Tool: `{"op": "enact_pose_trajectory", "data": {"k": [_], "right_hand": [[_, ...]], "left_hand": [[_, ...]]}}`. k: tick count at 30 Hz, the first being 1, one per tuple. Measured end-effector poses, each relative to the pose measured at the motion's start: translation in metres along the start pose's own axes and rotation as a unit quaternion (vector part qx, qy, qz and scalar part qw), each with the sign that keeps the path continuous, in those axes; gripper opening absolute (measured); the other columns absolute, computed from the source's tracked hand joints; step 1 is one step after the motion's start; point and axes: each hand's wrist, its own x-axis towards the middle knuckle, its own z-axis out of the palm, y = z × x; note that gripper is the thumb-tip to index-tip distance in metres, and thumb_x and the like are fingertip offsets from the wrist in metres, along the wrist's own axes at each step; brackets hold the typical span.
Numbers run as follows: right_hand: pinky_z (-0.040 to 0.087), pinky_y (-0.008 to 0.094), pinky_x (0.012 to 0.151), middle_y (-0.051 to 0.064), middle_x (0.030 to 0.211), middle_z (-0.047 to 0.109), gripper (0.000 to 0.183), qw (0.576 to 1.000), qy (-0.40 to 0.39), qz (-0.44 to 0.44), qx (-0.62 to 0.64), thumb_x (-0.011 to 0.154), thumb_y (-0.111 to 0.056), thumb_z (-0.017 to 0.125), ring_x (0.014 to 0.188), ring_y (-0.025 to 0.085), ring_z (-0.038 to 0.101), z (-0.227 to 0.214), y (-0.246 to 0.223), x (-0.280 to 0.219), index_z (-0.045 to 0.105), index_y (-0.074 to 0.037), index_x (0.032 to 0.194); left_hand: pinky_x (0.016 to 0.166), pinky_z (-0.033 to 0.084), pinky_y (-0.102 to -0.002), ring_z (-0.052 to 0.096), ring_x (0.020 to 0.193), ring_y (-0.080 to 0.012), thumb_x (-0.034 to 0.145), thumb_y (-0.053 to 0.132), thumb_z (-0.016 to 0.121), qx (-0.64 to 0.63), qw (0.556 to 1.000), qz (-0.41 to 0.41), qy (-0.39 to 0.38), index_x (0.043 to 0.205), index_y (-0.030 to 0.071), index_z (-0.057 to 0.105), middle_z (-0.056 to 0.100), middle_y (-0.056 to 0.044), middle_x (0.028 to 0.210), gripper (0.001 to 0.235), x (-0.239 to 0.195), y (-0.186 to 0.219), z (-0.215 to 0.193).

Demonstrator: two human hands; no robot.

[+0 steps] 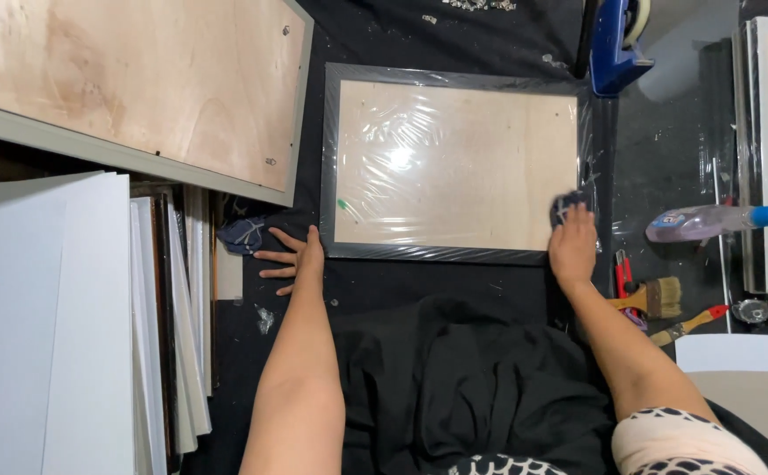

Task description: Securing the backing of a picture frame using a point driver and then cleaning the glass surface with spray and a cloth.

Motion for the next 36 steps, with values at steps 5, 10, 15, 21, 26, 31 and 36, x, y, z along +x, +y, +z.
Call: {"op": "enact_pose_trajectory", "data": {"k": [5, 10, 15, 21, 26, 31, 36], "right_hand": [[0.035, 0.052, 0.118, 0.032, 0.148, 0.051, 0.044, 0.994, 0.065, 0.067, 0.055, 0.103, -0.003, 0.052, 0.138, 0.047, 0.047, 0.031, -0.076, -0.003, 0.053, 0.006, 0.146], [0.034, 0.049, 0.119, 0.02, 0.152, 0.049, 0.047, 0.977, -0.024, -0.061, 0.202, 0.105, -0.012, 0.044, 0.142, 0.04, 0.044, 0.046, -0.241, 0.047, 0.049, -0.008, 0.151], [0.032, 0.05, 0.121, 0.019, 0.156, 0.044, 0.053, 0.939, -0.074, -0.155, 0.297, 0.102, -0.013, 0.04, 0.145, 0.04, 0.041, 0.062, -0.369, 0.079, 0.044, -0.01, 0.155], [0.029, 0.056, 0.119, 0.01, 0.164, 0.038, 0.066, 0.964, -0.051, -0.242, 0.102, 0.091, -0.026, 0.057, 0.15, 0.031, 0.036, 0.057, -0.278, 0.096, 0.044, -0.018, 0.155], [0.044, 0.052, 0.101, 0.018, 0.141, 0.056, 0.059, 0.999, 0.004, -0.034, -0.041, 0.079, -0.015, 0.064, 0.125, 0.037, 0.056, 0.029, -0.09, 0.076, 0.063, -0.009, 0.138], [0.048, 0.05, 0.083, 0.013, 0.124, 0.044, 0.047, 0.962, 0.05, 0.251, -0.09, 0.091, -0.01, 0.062, 0.109, 0.036, 0.044, 0.052, 0.007, 0.053, 0.06, -0.004, 0.138], [0.043, 0.05, 0.078, 0.017, 0.105, 0.05, 0.043, 0.969, 0.143, 0.192, -0.065, 0.081, -0.002, 0.063, 0.092, 0.039, 0.052, 0.076, -0.134, 0.11, 0.063, -0.004, 0.124]], "left_hand": [[0.106, -0.005, -0.085, -0.003, 0.153, -0.0526, 0.107, 0.057, 0.043, -0.008, 0.999, 0.006, 0.04, 0.163, 0.044, 0.006, 0.002, -0.015, 0.173, 0.068, -0.009, 0.008, -0.023], [0.106, -0.014, -0.084, -0.018, 0.152, -0.0498, 0.09, 0.078, 0.048, -0.047, 0.996, -0.002, -0.071, 0.163, 0.047, -0.005, -0.015, -0.012, 0.171, 0.095, 0.0, -0.002, -0.009], [0.106, -0.012, -0.084, -0.018, 0.152, -0.0491, 0.094, 0.076, 0.044, -0.02, 0.996, -0.011, -0.081, 0.162, 0.047, -0.007, -0.015, -0.011, 0.171, 0.091, -0.001, 0.005, -0.027], [0.108, -0.004, -0.083, -0.002, 0.153, -0.0499, 0.102, 0.066, 0.038, 0.087, 0.989, -0.003, 0.123, 0.163, 0.047, 0.007, 0.004, -0.013, 0.172, 0.071, -0.005, 0.008, -0.015], [0.108, -0.002, -0.085, 0.005, 0.153, -0.0519, 0.103, 0.067, 0.038, 0.157, 0.952, 0.003, 0.261, 0.164, 0.048, 0.014, 0.008, -0.014, 0.172, 0.069, 0.001, 0.0, 0.012], [0.104, -0.004, -0.086, 0.002, 0.152, -0.0558, 0.106, 0.061, 0.041, -0.032, 0.998, 0.019, 0.055, 0.163, 0.043, 0.012, 0.005, -0.017, 0.172, 0.066, -0.006, 0.005, -0.023], [0.104, -0.013, -0.087, -0.018, 0.151, -0.0522, 0.093, 0.076, 0.048, -0.048, 0.998, 0.012, -0.048, 0.164, 0.045, -0.003, -0.015, -0.014, 0.171, 0.093, 0.002, -0.001, -0.013]]}}
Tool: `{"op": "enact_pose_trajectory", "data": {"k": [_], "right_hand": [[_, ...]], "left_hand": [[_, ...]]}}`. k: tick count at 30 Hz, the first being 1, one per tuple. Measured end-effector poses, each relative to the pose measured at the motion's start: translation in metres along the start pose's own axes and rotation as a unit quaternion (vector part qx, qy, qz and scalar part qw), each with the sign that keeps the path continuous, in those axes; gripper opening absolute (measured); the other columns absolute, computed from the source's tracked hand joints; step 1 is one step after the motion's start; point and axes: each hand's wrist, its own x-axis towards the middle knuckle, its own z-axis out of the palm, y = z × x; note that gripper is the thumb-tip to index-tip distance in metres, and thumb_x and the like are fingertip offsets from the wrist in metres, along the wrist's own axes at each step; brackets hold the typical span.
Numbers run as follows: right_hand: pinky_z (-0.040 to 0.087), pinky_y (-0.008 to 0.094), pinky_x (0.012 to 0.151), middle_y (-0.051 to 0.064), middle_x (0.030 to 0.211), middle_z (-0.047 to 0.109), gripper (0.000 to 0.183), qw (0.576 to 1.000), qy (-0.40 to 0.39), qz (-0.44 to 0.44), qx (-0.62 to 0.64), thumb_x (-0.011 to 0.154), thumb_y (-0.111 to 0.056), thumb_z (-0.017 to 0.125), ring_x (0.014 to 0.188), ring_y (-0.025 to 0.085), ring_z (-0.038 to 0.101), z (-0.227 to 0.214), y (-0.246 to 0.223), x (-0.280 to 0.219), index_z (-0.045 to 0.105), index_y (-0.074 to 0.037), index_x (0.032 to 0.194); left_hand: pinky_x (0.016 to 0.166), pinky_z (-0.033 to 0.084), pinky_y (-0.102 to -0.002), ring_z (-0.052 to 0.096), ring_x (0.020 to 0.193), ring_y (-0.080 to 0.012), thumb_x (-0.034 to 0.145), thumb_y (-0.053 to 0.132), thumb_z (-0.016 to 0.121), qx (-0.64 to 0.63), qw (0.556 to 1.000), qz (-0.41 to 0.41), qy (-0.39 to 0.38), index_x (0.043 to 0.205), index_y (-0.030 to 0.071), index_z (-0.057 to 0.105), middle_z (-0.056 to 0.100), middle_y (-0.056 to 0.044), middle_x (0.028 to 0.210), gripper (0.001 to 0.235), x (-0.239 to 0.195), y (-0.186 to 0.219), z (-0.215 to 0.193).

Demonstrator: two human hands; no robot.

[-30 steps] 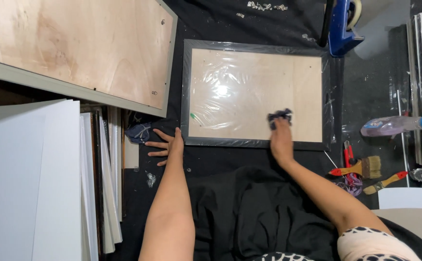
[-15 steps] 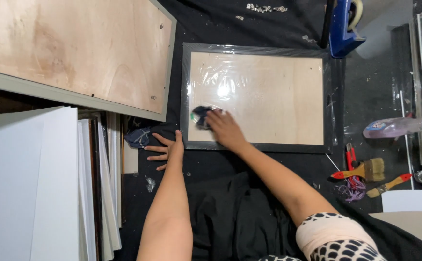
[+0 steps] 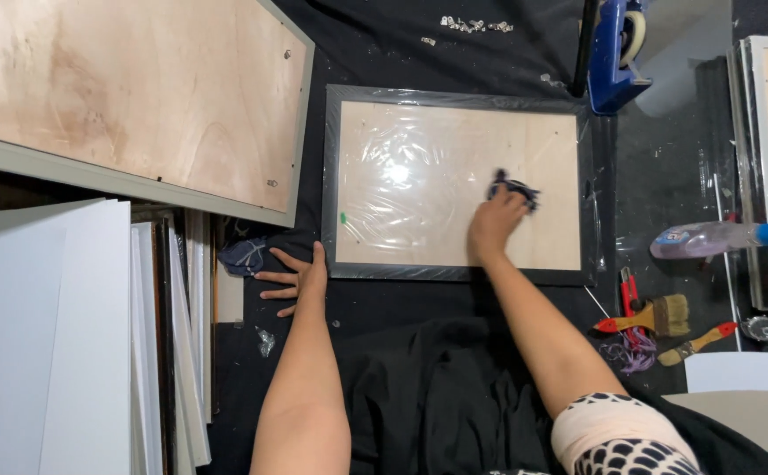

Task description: Securing the backing of a picture frame using a point driver and then cleaning the glass surface with spray and a cloth.

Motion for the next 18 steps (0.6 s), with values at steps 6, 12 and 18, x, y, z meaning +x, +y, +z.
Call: {"op": "enact_pose_trajectory", "data": {"k": [6, 12, 18], "right_hand": [[0.049, 0.052, 0.079, 0.018, 0.114, 0.057, 0.042, 0.945, -0.119, -0.186, 0.242, 0.09, -0.016, 0.06, 0.1, 0.04, 0.059, -0.016, -0.211, -0.046, 0.061, -0.006, 0.132], [0.047, 0.046, 0.089, 0.006, 0.123, 0.053, 0.047, 0.919, -0.171, -0.276, 0.222, 0.093, -0.023, 0.056, 0.109, 0.032, 0.058, -0.005, -0.203, -0.023, 0.057, -0.022, 0.14], [0.049, 0.052, 0.07, 0.01, 0.11, 0.062, 0.043, 0.984, -0.052, -0.165, 0.047, 0.08, -0.011, 0.067, 0.087, 0.038, 0.063, -0.008, 0.01, 0.053, 0.071, -0.02, 0.122]], "left_hand": [[0.104, -0.012, -0.085, -0.022, 0.15, -0.051, 0.092, 0.075, 0.048, -0.002, 0.999, -0.008, -0.035, 0.163, 0.045, -0.01, -0.02, -0.013, 0.169, 0.096, 0.004, 0.0, 0.005], [0.107, -0.008, -0.084, -0.013, 0.154, -0.05, 0.097, 0.067, 0.048, 0.029, 0.999, -0.016, 0.04, 0.162, 0.048, -0.004, -0.009, -0.012, 0.173, 0.085, -0.003, 0.006, -0.001], [0.105, -0.005, -0.086, -0.004, 0.153, -0.0535, 0.106, 0.056, 0.047, 0.019, 0.997, -0.008, 0.077, 0.162, 0.047, 0.005, 0.0, -0.015, 0.173, 0.07, -0.009, 0.009, -0.011]]}}
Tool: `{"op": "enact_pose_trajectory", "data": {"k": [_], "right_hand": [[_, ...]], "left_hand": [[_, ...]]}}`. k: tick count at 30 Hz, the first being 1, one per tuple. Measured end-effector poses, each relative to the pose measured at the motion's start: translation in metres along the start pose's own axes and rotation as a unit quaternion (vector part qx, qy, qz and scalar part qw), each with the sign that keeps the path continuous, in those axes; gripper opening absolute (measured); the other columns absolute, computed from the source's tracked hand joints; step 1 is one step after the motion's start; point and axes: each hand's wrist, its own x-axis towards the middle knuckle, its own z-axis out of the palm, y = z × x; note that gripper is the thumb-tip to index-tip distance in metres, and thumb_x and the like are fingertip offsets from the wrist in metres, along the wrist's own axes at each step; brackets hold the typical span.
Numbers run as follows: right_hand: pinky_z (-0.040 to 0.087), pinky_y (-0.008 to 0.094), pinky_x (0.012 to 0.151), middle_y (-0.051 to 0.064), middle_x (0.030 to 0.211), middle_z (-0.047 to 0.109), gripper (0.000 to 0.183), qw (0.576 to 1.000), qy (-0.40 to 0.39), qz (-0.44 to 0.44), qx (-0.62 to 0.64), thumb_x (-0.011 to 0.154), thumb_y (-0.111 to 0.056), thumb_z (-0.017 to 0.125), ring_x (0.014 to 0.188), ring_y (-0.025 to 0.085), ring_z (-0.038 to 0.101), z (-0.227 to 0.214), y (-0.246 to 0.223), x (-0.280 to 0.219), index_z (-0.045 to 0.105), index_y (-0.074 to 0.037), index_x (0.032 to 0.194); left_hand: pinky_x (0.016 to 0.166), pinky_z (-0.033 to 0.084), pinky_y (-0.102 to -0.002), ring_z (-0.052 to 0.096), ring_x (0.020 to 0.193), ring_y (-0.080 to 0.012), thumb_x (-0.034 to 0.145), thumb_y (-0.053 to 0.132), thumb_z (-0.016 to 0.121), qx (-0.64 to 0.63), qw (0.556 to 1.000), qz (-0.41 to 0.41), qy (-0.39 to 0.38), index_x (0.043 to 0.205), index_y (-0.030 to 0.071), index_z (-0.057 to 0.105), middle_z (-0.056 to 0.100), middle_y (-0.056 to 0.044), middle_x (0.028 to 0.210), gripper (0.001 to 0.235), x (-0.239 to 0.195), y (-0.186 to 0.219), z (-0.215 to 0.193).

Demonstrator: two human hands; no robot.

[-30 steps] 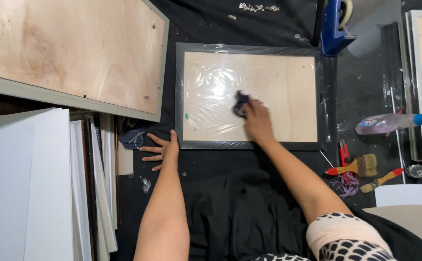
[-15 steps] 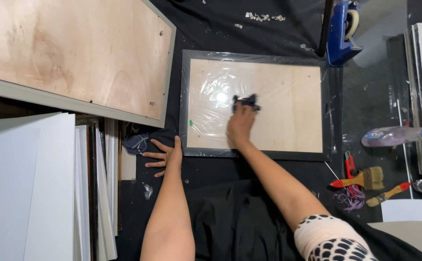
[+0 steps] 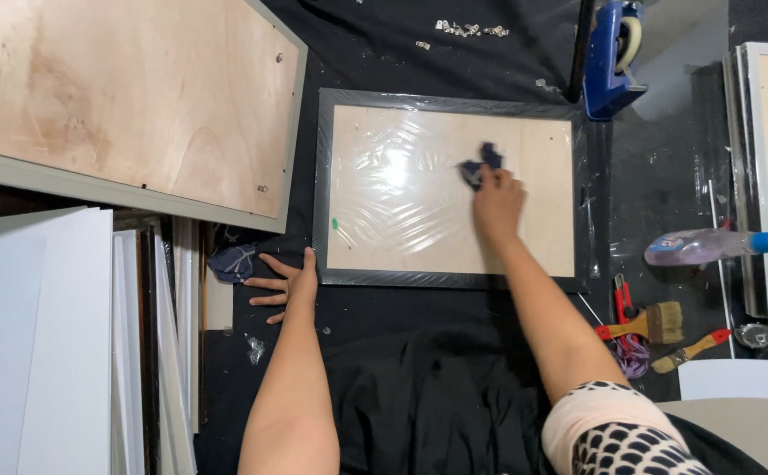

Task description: Securing the backing of a picture frame using a point driver and then cleaning the glass surface with spray and a cloth.

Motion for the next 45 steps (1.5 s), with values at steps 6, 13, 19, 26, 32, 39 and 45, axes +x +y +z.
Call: {"op": "enact_pose_trajectory", "data": {"k": [6, 13, 19, 26, 32, 39, 45], "right_hand": [[0.044, 0.045, 0.071, 0.009, 0.108, 0.048, 0.037, 0.98, 0.082, 0.132, -0.121, 0.087, -0.009, 0.07, 0.088, 0.035, 0.052, 0.017, 0.134, -0.041, 0.068, -0.015, 0.123], [0.046, 0.058, 0.084, 0.023, 0.103, 0.057, 0.018, 0.906, 0.083, 0.311, 0.275, 0.105, -0.017, 0.054, 0.094, 0.048, 0.056, 0.03, -0.089, 0.021, 0.059, -0.003, 0.115], [0.047, 0.041, 0.084, 0.011, 0.119, 0.056, 0.042, 0.957, -0.163, -0.084, 0.226, 0.099, -0.02, 0.054, 0.103, 0.031, 0.057, 0.016, -0.26, 0.028, 0.058, -0.01, 0.14], [0.048, 0.044, 0.088, 0.013, 0.126, 0.061, 0.041, 0.985, -0.042, -0.105, 0.132, 0.093, -0.014, 0.063, 0.112, 0.033, 0.059, 0.038, -0.122, 0.057, 0.064, -0.013, 0.135], [0.053, 0.05, 0.074, 0.013, 0.114, 0.062, 0.043, 0.996, 0.031, 0.033, -0.078, 0.081, -0.006, 0.081, 0.095, 0.036, 0.061, -0.006, 0.088, 0.026, 0.072, -0.007, 0.124], [0.047, 0.046, 0.081, 0.013, 0.108, 0.046, 0.031, 0.971, 0.027, 0.237, -0.03, 0.094, -0.007, 0.07, 0.094, 0.035, 0.051, 0.054, 0.066, 0.016, 0.065, -0.006, 0.125], [0.045, 0.049, 0.08, 0.016, 0.107, 0.05, 0.041, 0.982, 0.062, 0.145, 0.101, 0.085, 0.002, 0.073, 0.091, 0.039, 0.052, 0.041, -0.134, 0.052, 0.064, -0.003, 0.124]], "left_hand": [[0.103, -0.01, -0.088, -0.015, 0.151, -0.0539, 0.098, 0.065, 0.05, -0.022, 0.999, 0.009, -0.041, 0.164, 0.046, 0.0, -0.012, -0.015, 0.172, 0.085, 0.005, -0.007, 0.01], [0.108, -0.006, -0.085, -0.01, 0.154, -0.0511, 0.102, 0.06, 0.049, 0.019, 1.0, -0.008, -0.023, 0.163, 0.047, -0.002, -0.007, -0.014, 0.173, 0.08, 0.002, 0.0, 0.005], [0.104, -0.01, -0.086, -0.021, 0.15, -0.0504, 0.092, 0.07, 0.051, -0.005, 0.997, -0.005, -0.073, 0.163, 0.047, -0.006, -0.016, -0.013, 0.171, 0.094, 0.012, -0.012, 0.029], [0.106, -0.01, -0.084, -0.018, 0.152, -0.0495, 0.091, 0.071, 0.05, 0.005, 0.998, -0.013, -0.056, 0.163, 0.048, -0.004, -0.013, -0.012, 0.172, 0.092, 0.009, -0.007, 0.018], [0.109, -0.008, -0.084, -0.016, 0.153, -0.0498, 0.092, 0.073, 0.048, 0.002, 0.998, -0.018, -0.059, 0.162, 0.049, -0.005, -0.012, -0.012, 0.173, 0.091, 0.009, -0.005, 0.016], [0.105, -0.012, -0.086, -0.021, 0.151, -0.0506, 0.088, 0.075, 0.051, -0.03, 0.995, -0.011, -0.092, 0.163, 0.048, -0.006, -0.016, -0.013, 0.171, 0.098, 0.009, -0.007, 0.013], [0.102, -0.014, -0.086, -0.026, 0.148, -0.051, 0.087, 0.081, 0.048, -0.023, 0.99, -0.008, -0.141, 0.162, 0.045, -0.011, -0.023, -0.014, 0.168, 0.103, 0.013, -0.007, 0.012]]}}
